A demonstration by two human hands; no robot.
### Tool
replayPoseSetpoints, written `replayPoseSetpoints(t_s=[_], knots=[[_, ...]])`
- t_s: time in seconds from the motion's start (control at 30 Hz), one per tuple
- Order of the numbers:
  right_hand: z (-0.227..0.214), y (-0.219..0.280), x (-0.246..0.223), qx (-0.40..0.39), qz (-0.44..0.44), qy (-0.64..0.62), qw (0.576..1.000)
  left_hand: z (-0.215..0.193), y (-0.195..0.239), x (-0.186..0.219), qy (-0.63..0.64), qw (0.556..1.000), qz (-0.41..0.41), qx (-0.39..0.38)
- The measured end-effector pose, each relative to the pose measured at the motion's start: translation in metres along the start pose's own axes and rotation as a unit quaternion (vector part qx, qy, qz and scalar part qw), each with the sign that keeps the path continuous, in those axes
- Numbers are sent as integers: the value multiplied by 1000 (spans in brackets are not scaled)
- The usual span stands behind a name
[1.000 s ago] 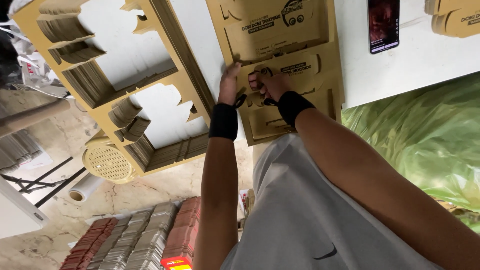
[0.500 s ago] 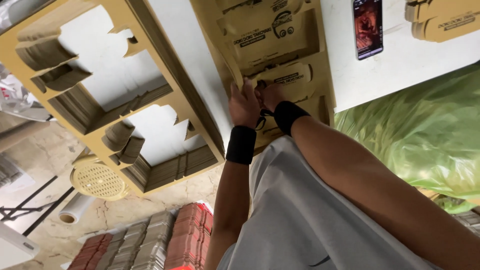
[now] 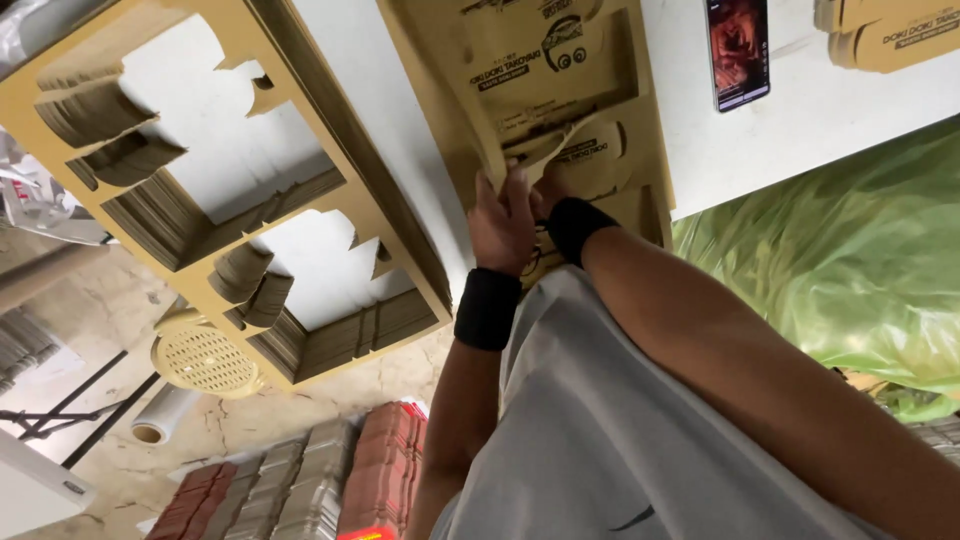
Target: Folding flat cardboard sheets into boxes and stacking them on a table.
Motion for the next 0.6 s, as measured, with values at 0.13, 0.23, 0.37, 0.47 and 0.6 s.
replayPoseSetpoints(t_s=[0.13,0.23,0.37,0.47,0.6], knots=[[-98,-29,-40,-87,-87,2,992,-1,-9,-12,34,999,-15,1],[-34,-32,-33,-85,-45,1,995,1,-10,-24,32,999,-14,6],[-143,-30,-45,-94,-48,0,994,-5,-7,-9,6,1000,-9,14],[-124,-30,-46,-93,-93,-49,990,-6,-5,-4,8,1000,-5,18],[-132,-39,-38,-141,215,-358,898,-7,-9,-13,2,999,-18,40]])
Point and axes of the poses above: each hand's wrist, its own y-axis away from the middle knuckle, its own z-axis out of the palm, x = y × z, the point moved 5 cm from there along -y, towards the middle knuckle, and after that the axes turned 2 degrees about x, right-handed, at the moved point
